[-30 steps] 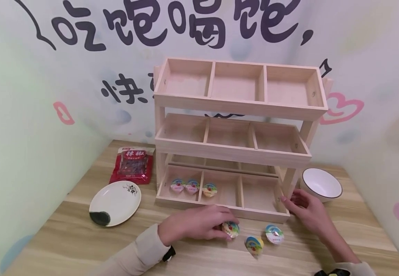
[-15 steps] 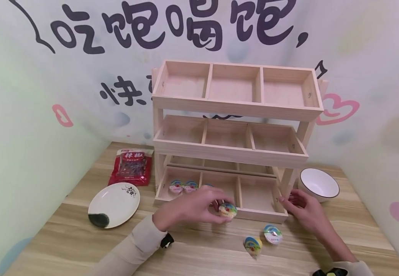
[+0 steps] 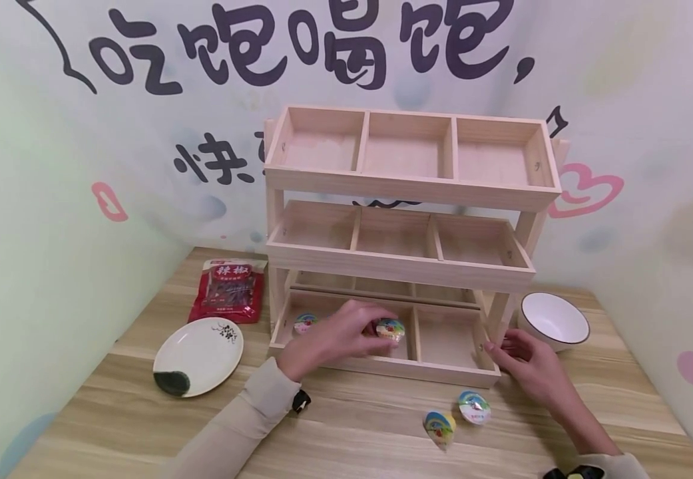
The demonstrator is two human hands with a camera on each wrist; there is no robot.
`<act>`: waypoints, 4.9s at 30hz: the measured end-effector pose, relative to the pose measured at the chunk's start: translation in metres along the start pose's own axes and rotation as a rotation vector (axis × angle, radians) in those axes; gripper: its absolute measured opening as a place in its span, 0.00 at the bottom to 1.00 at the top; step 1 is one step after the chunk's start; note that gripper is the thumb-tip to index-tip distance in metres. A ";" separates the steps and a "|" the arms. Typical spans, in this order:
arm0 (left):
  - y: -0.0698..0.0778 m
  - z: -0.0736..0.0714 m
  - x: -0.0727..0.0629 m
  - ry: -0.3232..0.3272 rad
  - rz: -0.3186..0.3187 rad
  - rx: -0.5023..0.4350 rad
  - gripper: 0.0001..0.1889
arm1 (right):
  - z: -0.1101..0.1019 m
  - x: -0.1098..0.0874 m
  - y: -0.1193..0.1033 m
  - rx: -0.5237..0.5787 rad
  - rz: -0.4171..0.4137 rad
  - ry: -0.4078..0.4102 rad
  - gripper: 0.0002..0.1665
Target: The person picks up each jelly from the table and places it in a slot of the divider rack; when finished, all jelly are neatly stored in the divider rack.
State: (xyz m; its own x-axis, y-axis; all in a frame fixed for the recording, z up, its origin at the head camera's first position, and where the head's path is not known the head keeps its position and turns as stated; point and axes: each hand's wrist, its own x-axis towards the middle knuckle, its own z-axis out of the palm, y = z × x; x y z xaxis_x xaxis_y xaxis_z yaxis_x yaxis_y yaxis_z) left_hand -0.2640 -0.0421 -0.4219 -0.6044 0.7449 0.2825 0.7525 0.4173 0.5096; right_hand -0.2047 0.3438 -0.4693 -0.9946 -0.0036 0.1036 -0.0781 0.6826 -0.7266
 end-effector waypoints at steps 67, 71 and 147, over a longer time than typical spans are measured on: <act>0.071 0.045 -0.015 -0.030 0.260 0.234 0.16 | -0.001 0.000 -0.001 0.002 0.011 -0.007 0.32; 0.081 0.057 -0.017 -0.126 0.313 0.241 0.18 | -0.002 -0.001 -0.002 -0.001 0.018 -0.007 0.32; 0.042 0.057 0.063 -0.086 -0.071 0.199 0.18 | 0.000 -0.001 -0.003 0.016 -0.018 0.010 0.30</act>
State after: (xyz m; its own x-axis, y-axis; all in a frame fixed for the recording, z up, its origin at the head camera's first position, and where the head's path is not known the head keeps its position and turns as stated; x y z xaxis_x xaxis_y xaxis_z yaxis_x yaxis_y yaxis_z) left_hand -0.2556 0.0519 -0.4290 -0.6396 0.7481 0.1770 0.7507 0.5582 0.3534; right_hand -0.2038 0.3419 -0.4675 -0.9923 -0.0085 0.1233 -0.0972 0.6705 -0.7356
